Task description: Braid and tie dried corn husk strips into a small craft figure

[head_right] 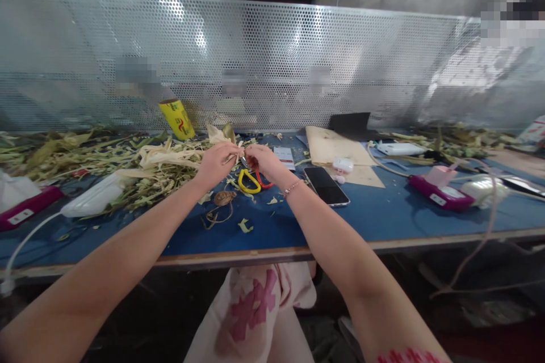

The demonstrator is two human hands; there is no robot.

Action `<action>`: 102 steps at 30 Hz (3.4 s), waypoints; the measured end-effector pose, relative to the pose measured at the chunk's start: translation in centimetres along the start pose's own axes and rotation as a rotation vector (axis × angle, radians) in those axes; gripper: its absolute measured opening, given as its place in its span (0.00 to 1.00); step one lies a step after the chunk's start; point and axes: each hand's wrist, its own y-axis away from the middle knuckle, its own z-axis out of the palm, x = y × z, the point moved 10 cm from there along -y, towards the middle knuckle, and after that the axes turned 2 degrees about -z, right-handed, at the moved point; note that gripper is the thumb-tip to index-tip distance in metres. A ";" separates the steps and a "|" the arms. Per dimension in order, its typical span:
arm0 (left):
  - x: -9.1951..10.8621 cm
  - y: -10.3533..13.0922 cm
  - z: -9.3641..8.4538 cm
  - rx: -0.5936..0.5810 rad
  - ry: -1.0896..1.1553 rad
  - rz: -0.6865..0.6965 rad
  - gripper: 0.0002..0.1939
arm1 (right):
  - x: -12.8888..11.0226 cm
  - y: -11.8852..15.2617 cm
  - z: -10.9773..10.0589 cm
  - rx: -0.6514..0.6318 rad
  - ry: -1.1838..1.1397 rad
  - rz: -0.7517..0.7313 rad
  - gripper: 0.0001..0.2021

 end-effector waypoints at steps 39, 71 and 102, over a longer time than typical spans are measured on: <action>-4.4 0.2 2.0 -0.161 0.433 -0.536 0.13 | -2.4 0.0 0.2 -0.024 0.605 -0.293 0.08; -9.0 0.9 -1.9 0.143 0.268 -0.614 0.09 | 0.4 0.7 4.6 -0.255 1.066 -0.516 0.11; -7.9 2.8 3.6 -0.249 1.146 -0.895 0.08 | 0.0 -0.5 1.3 -0.078 0.230 -0.275 0.05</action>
